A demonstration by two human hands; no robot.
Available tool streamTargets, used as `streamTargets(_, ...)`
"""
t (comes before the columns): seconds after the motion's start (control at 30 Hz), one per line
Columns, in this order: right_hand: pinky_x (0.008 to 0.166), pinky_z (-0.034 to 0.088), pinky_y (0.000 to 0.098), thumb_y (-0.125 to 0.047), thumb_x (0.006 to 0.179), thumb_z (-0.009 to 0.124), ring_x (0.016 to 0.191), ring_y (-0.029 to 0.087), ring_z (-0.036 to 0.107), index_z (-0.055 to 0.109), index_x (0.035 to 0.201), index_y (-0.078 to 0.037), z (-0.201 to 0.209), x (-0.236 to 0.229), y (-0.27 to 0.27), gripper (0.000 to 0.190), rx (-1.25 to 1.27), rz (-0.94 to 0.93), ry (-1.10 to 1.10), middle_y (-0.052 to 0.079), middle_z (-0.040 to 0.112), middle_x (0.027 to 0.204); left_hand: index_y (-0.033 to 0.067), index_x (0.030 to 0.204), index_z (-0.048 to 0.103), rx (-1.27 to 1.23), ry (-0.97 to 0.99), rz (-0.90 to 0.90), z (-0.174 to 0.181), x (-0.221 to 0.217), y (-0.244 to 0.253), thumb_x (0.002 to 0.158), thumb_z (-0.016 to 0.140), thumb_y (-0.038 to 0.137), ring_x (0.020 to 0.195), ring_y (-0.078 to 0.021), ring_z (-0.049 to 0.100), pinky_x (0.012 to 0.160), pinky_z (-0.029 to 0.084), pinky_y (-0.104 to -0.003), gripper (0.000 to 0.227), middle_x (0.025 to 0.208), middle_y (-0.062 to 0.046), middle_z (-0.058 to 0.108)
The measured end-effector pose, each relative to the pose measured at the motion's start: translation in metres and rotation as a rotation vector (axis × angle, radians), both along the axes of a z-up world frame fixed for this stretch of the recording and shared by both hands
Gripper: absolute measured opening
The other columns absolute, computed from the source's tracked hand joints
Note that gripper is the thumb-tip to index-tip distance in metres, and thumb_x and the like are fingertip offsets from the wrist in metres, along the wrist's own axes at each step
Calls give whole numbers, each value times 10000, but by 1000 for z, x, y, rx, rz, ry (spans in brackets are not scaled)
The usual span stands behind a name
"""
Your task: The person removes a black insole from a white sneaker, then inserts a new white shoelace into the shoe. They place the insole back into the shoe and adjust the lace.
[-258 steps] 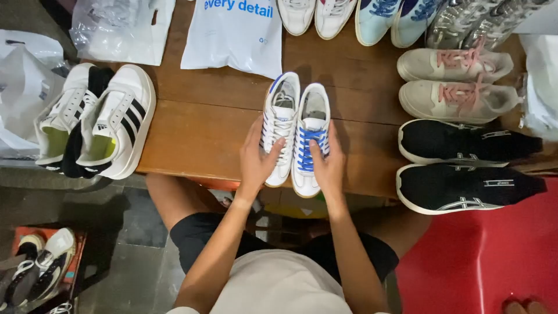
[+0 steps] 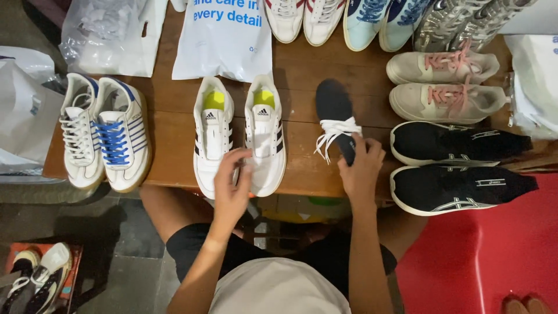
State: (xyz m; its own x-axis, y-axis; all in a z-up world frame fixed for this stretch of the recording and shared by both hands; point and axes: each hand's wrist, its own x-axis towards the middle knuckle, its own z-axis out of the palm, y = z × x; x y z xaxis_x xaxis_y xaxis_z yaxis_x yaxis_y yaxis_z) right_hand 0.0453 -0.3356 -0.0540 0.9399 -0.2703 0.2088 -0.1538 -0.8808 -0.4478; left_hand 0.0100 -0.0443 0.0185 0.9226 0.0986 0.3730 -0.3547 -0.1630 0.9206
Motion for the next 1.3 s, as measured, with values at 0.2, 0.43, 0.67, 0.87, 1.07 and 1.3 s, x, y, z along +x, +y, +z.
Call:
streamTargets(0.2,1054,406,502,47,831,741,1168,382,509,653,1311,-79,68,-12,6,503,3,265,-477,168,509,1283,-133,1528,258,-194,238,-328,26,34,-37,999,653,138,1385,-525,433,1153,393,-567,714,1428,-404,433)
streamTargets(0.43,1095,417,499,26,832,799,1283,337,495,662,1279,-111,89,-25,2,488,-29,402,-627,125,487,1356,-156,1557,187,-644,530,-335,10,113,-76,921,787,408,1323,-336,429,1141,393,-498,1041,1362,-250,364)
streamTargets(0.67,1128,375,477,-164,864,850,1322,347,454,541,1203,-75,89,-30,-2,467,369,330,-702,152,402,1396,61,1022,772,-530,89,-400,1,121,-68,893,826,69,895,-85,689,852,577,-270,140,939,-62,779)
streamTargets(0.87,1118,341,381,-176,992,760,1400,218,373,303,1529,-146,87,-27,23,705,661,246,-624,68,316,1514,16,1076,764,-430,-143,-492,30,106,-62,936,742,-2,1017,-153,687,985,572,-393,143,1046,-129,770)
streamTargets(1.07,1232,200,548,-421,795,808,1540,368,246,207,1626,-46,106,-22,3,1092,992,721,-256,234,236,1671,52,1354,608,-671,5,-496,28,111,-53,1032,674,124,1144,-146,670,1057,527,-383,336,1255,-81,721)
streamTargets(1.3,1143,425,413,-226,843,843,1371,193,509,441,1514,-19,54,-40,30,809,1337,903,-124,145,547,1527,48,1345,602,-419,28,-494,77,98,-44,1039,656,106,1143,-154,636,1060,535,-408,316,1250,-89,703)
